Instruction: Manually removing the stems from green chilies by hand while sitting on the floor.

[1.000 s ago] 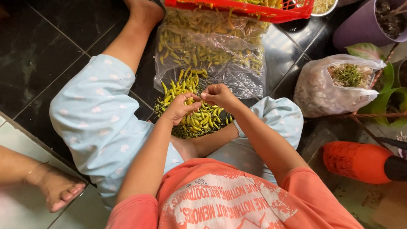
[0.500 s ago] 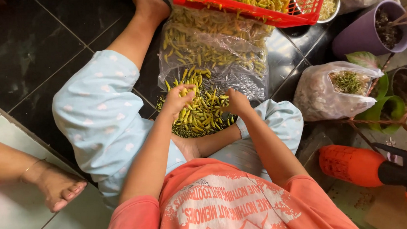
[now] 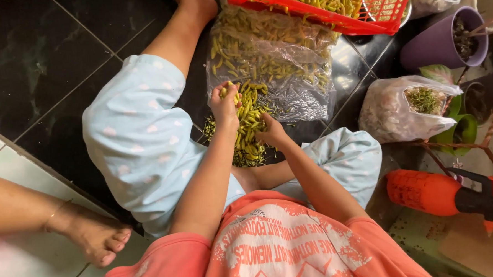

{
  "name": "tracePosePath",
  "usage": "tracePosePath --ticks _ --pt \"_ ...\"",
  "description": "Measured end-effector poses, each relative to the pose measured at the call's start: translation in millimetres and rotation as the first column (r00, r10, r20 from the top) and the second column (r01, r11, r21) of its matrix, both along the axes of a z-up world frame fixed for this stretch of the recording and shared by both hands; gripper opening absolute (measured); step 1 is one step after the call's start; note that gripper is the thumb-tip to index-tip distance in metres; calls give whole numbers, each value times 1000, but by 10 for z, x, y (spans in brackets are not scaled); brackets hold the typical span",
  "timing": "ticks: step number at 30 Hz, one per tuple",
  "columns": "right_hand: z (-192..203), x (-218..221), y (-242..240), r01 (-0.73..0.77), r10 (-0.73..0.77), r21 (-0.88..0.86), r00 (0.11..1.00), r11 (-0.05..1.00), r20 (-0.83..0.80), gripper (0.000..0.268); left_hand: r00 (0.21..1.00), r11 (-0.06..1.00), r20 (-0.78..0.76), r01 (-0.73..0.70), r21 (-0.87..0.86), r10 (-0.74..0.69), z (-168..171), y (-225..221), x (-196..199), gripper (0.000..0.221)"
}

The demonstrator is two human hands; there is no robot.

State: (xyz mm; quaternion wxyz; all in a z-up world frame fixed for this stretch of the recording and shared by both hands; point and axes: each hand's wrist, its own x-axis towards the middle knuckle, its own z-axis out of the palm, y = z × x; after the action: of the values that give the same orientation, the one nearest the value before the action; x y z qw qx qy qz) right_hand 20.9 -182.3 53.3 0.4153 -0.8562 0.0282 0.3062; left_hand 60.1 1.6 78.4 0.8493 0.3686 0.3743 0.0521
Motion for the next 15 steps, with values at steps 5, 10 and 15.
tracePosePath --ticks 5,10,15 --pt "832 95 -38 -170 167 44 983 984 77 77 1000 999 22 19 -51 -17 -14 96 -22 25" --pt "-247 -171 -812 -246 563 -785 812 569 154 59 1000 999 -17 -4 -37 3 -156 212 -80 28" --pt "-457 -331 -618 -525 499 -550 840 649 -214 44 1000 999 -21 4 -54 -5 -453 160 -138 26"
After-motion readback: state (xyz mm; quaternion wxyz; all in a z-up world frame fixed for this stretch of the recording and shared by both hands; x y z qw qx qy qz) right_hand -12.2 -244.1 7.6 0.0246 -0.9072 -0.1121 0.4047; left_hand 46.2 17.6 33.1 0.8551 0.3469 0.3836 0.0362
